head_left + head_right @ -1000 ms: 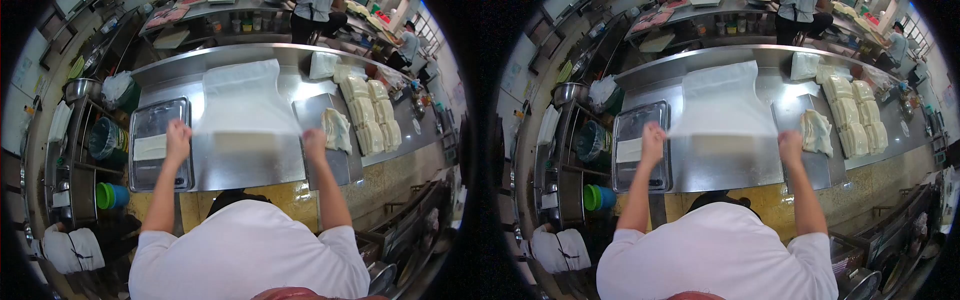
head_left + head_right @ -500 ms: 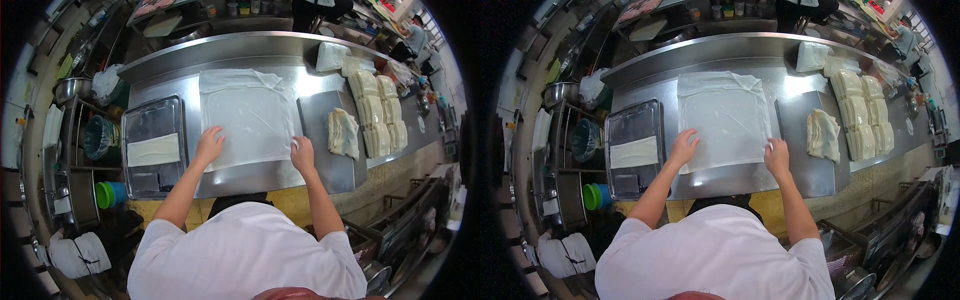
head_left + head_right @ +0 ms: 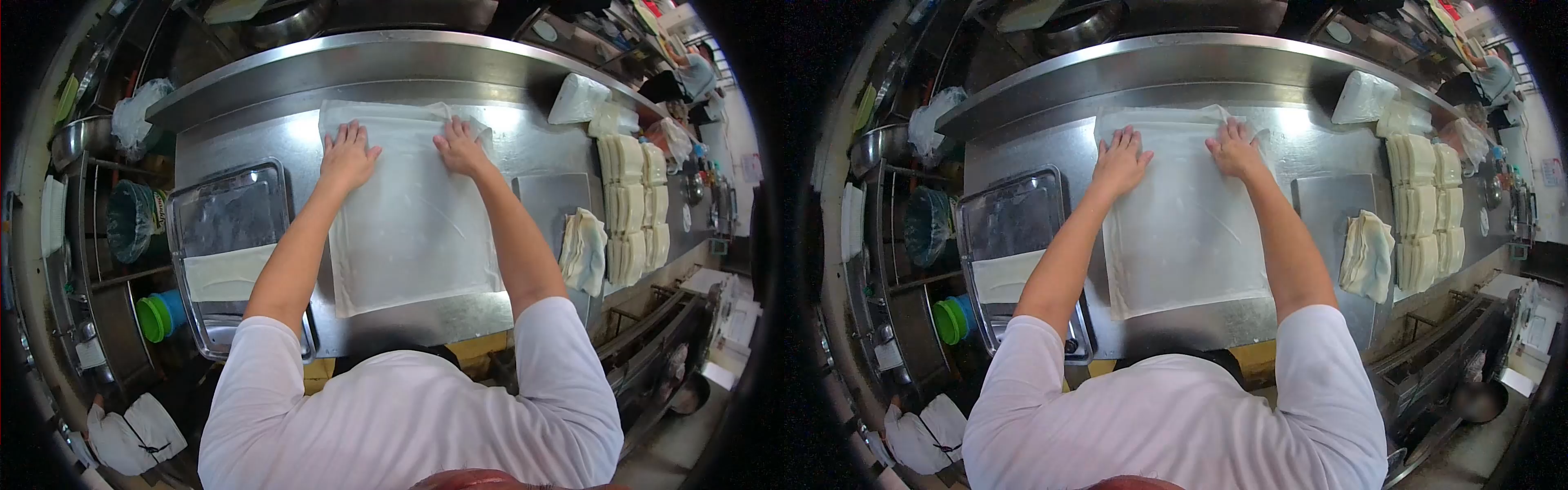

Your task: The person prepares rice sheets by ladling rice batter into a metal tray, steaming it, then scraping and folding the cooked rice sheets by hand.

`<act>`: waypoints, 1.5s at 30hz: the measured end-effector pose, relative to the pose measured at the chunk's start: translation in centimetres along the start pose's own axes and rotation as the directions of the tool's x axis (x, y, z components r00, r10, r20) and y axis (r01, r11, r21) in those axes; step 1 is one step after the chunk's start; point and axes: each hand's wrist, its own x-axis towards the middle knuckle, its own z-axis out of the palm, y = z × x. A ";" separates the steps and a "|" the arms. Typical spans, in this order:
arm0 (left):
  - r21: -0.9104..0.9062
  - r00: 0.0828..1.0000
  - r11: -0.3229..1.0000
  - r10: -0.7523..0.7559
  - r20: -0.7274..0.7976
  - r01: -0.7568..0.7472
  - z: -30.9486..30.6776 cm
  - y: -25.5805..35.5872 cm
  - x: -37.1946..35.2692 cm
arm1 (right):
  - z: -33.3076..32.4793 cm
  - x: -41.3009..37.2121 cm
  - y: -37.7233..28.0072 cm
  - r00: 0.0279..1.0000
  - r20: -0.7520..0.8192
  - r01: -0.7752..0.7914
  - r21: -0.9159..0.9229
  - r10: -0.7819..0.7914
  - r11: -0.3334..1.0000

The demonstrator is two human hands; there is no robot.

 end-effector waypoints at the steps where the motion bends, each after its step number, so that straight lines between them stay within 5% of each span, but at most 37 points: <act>1: -0.003 1.000 1.000 -0.003 0.012 0.003 -0.4 0.2 0.1 | -0.3 0.1 -0.9 1.000 0.013 -0.004 0.001 0.004 1.000; 4: 0.122 0.998 0.992 -0.031 0.054 0.024 -1.4 2.5 0.6 | -1.1 0.3 -4.4 0.991 0.023 -0.134 -0.058 0.135 0.989; 9: -0.045 0.976 0.980 0.198 0.094 -0.194 1.1 5.8 -3.6 | 1.6 -4.9 -6.4 0.981 0.160 0.084 0.181 -0.114 0.980; 14: 0.194 0.996 0.978 0.063 0.064 -0.074 -2.5 -3.7 -6.1 | -1.0 -7.1 6.3 0.998 -0.012 -0.064 -0.324 0.064 0.944; 17: 0.253 0.998 0.967 -0.009 0.069 -0.009 -5.4 -5.4 -5.5 | -4.0 -5.6 8.6 0.988 -0.127 -0.124 -0.300 0.090 0.946; 20: 0.151 0.981 0.986 -0.033 -0.193 0.063 -4.9 -6.7 -2.0 | -5.2 -2.2 7.5 0.952 -0.306 -0.018 -0.080 -0.008 0.997; 23: 0.059 0.945 0.992 -0.089 -0.314 0.113 -2.4 -7.7 2.2 | -3.2 1.8 7.4 0.882 -0.452 0.094 -0.109 -0.134 0.990; 27: -0.043 0.953 0.990 -0.139 -0.270 0.132 -2.2 -7.4 3.6 | -3.8 2.4 5.2 0.963 -0.267 -0.039 -0.223 -0.022 0.974; 29: -0.268 0.908 0.960 -0.181 -0.379 0.080 -2.0 -7.6 3.3 | -4.2 1.4 5.4 0.892 -0.447 0.016 -0.116 -0.066 0.993; 34: -0.394 0.781 0.910 -0.151 -0.606 -0.131 -4.6 -5.6 -3.8 | -6.3 -5.2 6.6 0.785 -0.612 0.110 -0.004 -0.090 0.994; 45: -0.196 0.902 0.974 0.016 -0.432 -0.111 -2.0 -2.7 -16.1 | -1.0 -15.9 8.1 0.864 -0.495 0.081 -0.052 -0.096 0.995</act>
